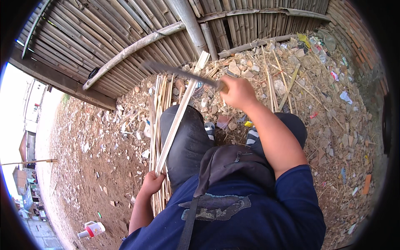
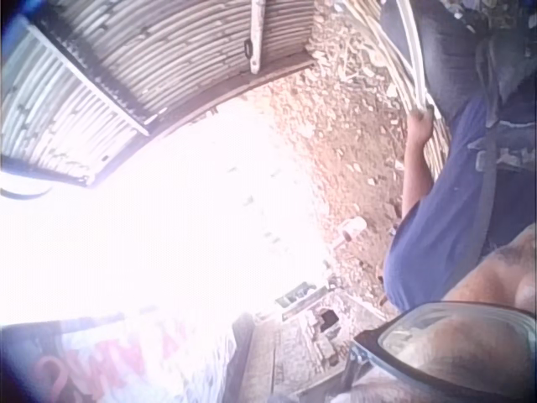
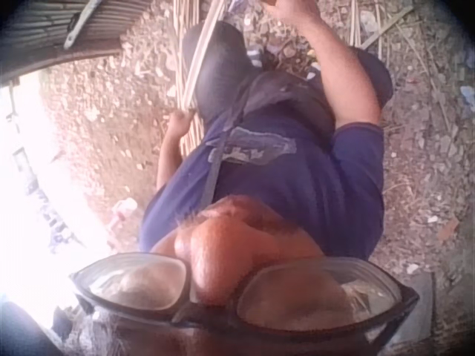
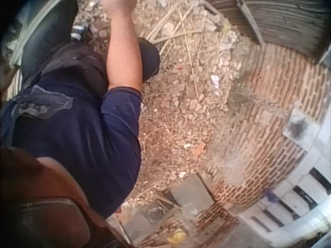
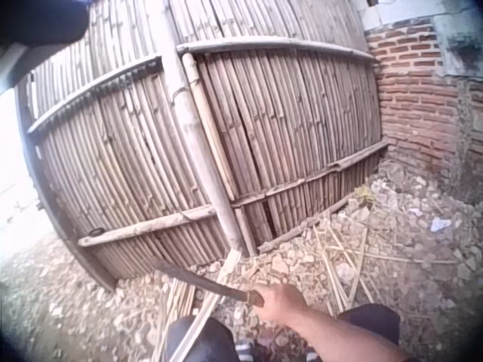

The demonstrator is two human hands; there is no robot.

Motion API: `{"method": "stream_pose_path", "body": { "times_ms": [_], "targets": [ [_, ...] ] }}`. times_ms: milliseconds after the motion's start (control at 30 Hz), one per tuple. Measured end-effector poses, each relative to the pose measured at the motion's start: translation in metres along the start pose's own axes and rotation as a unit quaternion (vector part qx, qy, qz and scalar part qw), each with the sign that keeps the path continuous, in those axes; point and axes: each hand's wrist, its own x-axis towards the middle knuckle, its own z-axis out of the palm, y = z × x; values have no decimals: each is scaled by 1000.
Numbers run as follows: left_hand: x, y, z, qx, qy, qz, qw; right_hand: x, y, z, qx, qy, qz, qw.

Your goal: The person shaves thin strips of bamboo using a large blade, drawing the blade along the length of the bamboo slats while sitting in a dirt-floor outdoor area.

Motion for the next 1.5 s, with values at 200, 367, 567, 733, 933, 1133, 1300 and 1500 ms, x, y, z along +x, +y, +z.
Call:
{"method": "stream_pose_path", "body": {
  "times_ms": [200, 367, 567, 733, 933, 1133, 1300, 1500],
  "targets": [
    [-2, 2, -2, 15, -1, -6, 1000, -18, -47, 5, -79, 4, -281, 957],
    [-7, 27, -7, 68, 26, 3, 997, 10, 32, 3, -61, -105, 147, 982],
    [-6, 12, -23, 104, 8, 0, 995, 3, 11, -1, -63, 14, 28, 998],
    [-7, 25, -5, 52, 0, -4, 999, -4, -3, 10, -107, -62, -109, 986],
    [-6, 23, -5, 47, 9, 8, 999, -18, -29, 14, -109, 9, -262, 959],
    [-18, -6, -8, 60, 28, -5, 998, 12, 105, -3, 54, 38, 401, 914],
    [-12, -11, -2, 21, 8, 10, 1000, 14, 70, -6, 84, 82, 320, 940],
    [-9, -6, -7, 8, 4, -2, 1000, 10, 19, -5, 43, 61, 113, 991]
  ]
}}
